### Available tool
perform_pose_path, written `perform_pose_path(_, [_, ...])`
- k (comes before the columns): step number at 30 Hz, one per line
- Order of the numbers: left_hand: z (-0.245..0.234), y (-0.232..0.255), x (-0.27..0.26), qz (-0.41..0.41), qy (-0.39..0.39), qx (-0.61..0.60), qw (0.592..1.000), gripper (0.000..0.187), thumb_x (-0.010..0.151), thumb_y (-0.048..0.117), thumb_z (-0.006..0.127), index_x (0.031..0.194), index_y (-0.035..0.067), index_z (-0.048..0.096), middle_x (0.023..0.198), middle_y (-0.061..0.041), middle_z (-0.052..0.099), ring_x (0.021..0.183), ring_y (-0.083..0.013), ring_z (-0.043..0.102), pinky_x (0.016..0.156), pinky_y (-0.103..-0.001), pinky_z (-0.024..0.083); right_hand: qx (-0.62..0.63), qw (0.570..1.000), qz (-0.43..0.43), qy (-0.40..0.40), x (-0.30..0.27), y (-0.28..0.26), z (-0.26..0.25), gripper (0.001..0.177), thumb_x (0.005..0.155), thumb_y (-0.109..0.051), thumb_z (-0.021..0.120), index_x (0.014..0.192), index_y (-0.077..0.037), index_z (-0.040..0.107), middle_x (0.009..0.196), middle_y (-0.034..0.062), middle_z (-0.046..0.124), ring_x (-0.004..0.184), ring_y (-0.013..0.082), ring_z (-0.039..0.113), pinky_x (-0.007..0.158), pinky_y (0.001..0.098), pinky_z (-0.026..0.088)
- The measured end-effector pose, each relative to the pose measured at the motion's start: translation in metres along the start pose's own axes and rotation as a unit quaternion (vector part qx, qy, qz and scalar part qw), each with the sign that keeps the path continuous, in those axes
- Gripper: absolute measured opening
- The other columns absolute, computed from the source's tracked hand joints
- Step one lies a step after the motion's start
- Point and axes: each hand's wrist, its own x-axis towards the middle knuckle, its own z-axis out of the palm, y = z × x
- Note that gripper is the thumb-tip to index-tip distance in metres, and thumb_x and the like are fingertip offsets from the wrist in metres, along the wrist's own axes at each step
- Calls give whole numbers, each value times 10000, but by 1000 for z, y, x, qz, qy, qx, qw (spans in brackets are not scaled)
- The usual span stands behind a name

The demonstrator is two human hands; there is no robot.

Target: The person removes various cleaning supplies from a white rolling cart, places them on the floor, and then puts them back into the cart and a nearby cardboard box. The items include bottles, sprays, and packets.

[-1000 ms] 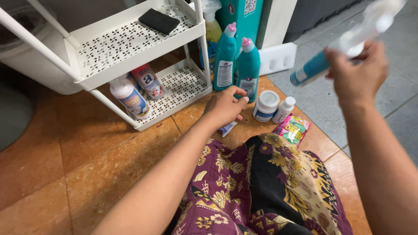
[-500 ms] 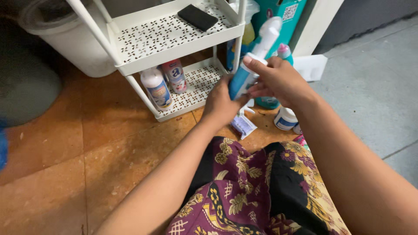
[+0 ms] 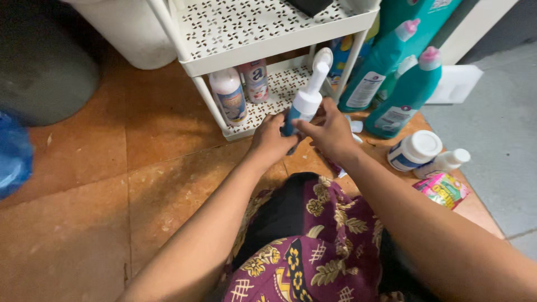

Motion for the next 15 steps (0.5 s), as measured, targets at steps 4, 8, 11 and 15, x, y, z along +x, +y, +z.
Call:
perform_pose_path(4, [-13, -41, -14, 29, 71, 41, 996, 607, 857, 376, 789, 1341, 56, 611, 1315, -218, 620, 1210, -377, 602, 1020, -455, 480, -25, 987, -160, 16, 12, 26, 18, 560, 820, -223, 843, 1236, -28, 522, 1029, 113, 756, 942, 176, 756, 816, 329, 589])
perform_pose_path(8, [-36, -64, -26, -74, 77, 77, 991, 525, 879, 308, 721, 1360, 121, 622, 1355, -173, 612, 1163, -348, 630, 976, -446, 502, -79, 968, -237, 10, 43, 29, 36, 520, 820, -188, 865, 1227, -63, 567, 1094, 127, 741, 1010, 251, 738, 860, 380, 578])
perform_pose_path(11, [-52, -65, -26, -145, 51, 39, 987, 500, 898, 308, 678, 1370, 158, 611, 1347, -126, 625, 1065, -282, 697, 946, -412, 535, -141, 956, -254, -32, 69, 21, 45, 549, 790, -190, 877, 1231, -79, 570, 1094, 144, 722, 983, 300, 723, 844, 414, 565])
perform_pose_path(15, [-69, -63, -20, -135, 67, 21, 988, 451, 907, 300, 671, 1334, 159, 637, 1326, -102, 635, 1041, -256, 709, 926, -382, 554, -205, 948, -223, -97, 98, 7, 59, 574, 775, -244, 867, 1223, -70, 553, 1107, 149, 717, 1000, 294, 731, 859, 433, 558])
